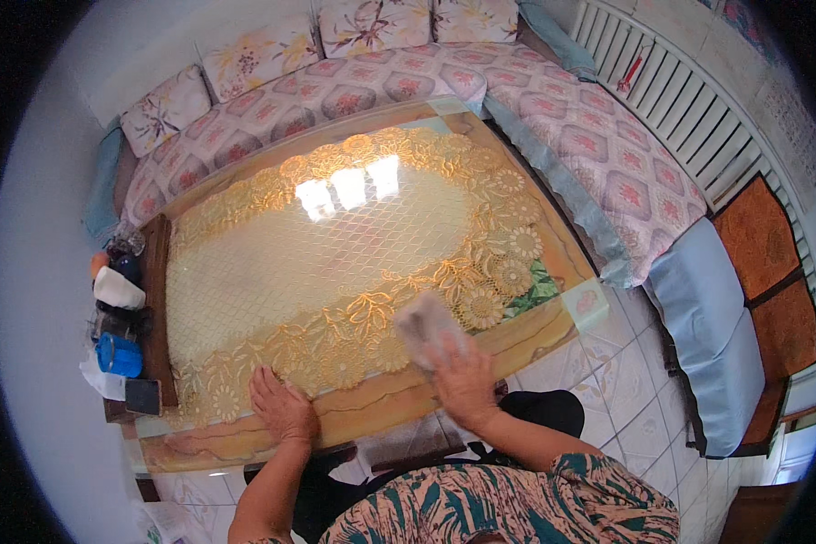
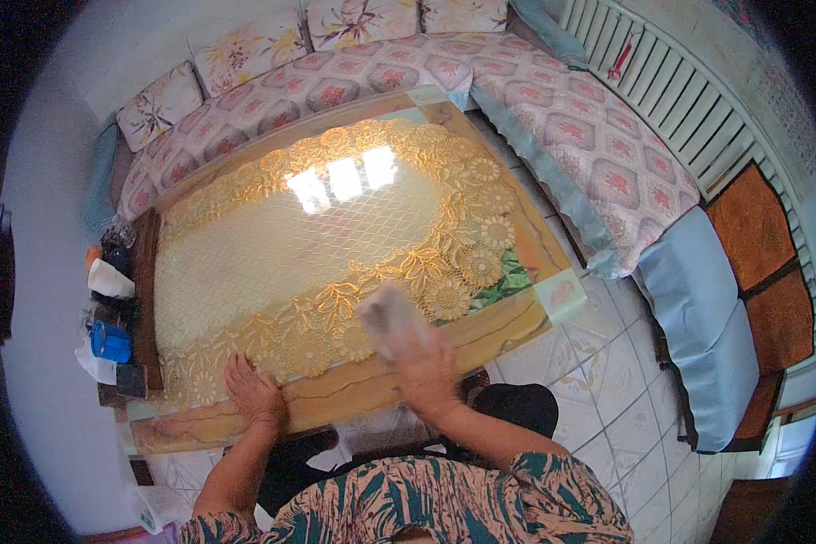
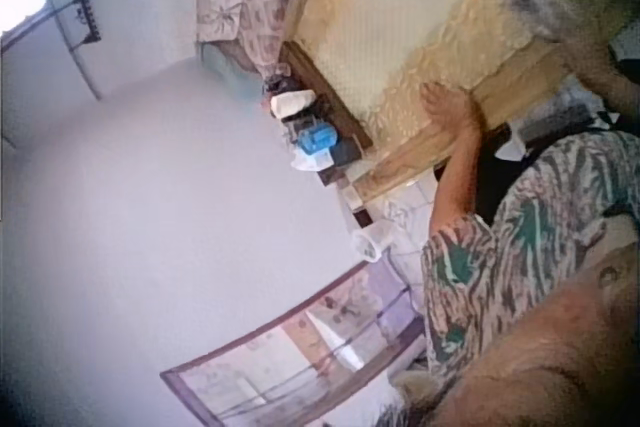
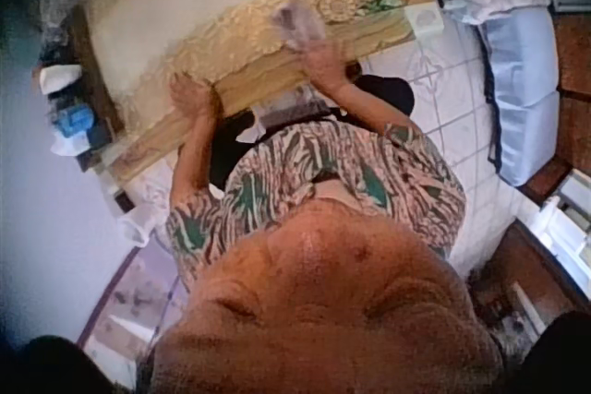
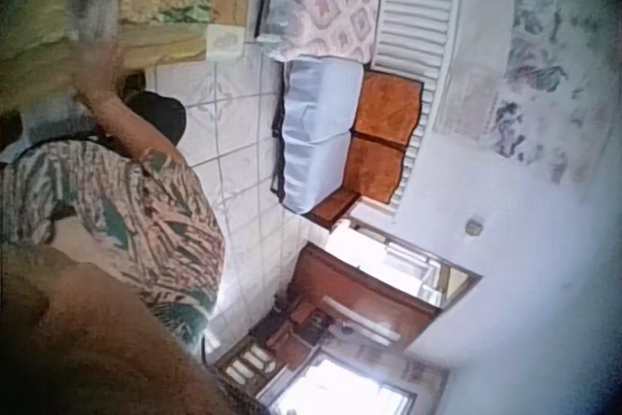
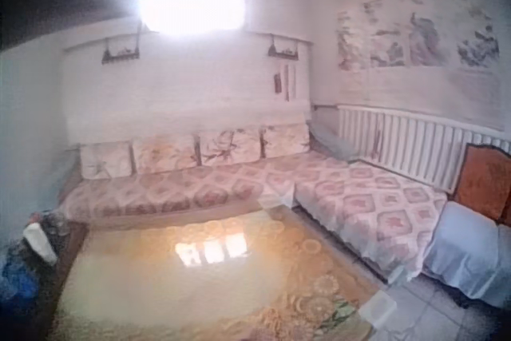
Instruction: The person wipes the glass surface and decorative lace border of a table using a cloth. They then wipe the top surfaces and sides of a white radiator and its wooden trim.
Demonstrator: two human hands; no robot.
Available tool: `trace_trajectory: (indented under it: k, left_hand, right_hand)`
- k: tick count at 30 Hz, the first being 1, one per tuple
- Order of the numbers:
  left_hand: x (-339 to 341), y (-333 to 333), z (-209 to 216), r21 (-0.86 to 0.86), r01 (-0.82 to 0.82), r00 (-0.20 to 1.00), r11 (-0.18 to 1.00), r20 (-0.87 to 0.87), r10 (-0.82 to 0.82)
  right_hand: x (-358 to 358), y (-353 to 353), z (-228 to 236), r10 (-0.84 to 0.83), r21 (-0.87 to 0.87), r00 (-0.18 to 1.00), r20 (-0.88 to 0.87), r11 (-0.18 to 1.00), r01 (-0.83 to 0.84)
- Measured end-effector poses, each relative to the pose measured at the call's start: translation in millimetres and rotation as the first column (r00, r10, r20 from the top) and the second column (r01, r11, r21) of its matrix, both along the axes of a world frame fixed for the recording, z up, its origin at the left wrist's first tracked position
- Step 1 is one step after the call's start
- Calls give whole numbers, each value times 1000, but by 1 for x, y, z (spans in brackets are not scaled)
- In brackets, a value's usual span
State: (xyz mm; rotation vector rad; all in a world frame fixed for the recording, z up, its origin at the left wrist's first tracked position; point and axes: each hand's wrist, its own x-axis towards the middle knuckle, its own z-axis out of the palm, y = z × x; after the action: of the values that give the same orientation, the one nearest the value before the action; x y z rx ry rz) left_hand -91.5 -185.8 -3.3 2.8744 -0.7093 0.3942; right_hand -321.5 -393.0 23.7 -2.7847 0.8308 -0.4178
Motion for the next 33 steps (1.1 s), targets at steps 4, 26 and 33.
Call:
trace_trajectory:
  k: [4,26,33]
  left_hand:
    - [-3,-4,7,-35,3,1000,999,-24,-4]
    - [-3,-3,23,-14,41,982,999,-186,-42]
    - [-6,2,22,103,92,967,990,-245,-65]
  right_hand:
    - [64,32,-7,286,-51,955,85,958,-282]
    - [232,-297,-31,-181,-155,967,181,965,210]
    - [82,-377,-24,-351,-379,934,69,857,350]
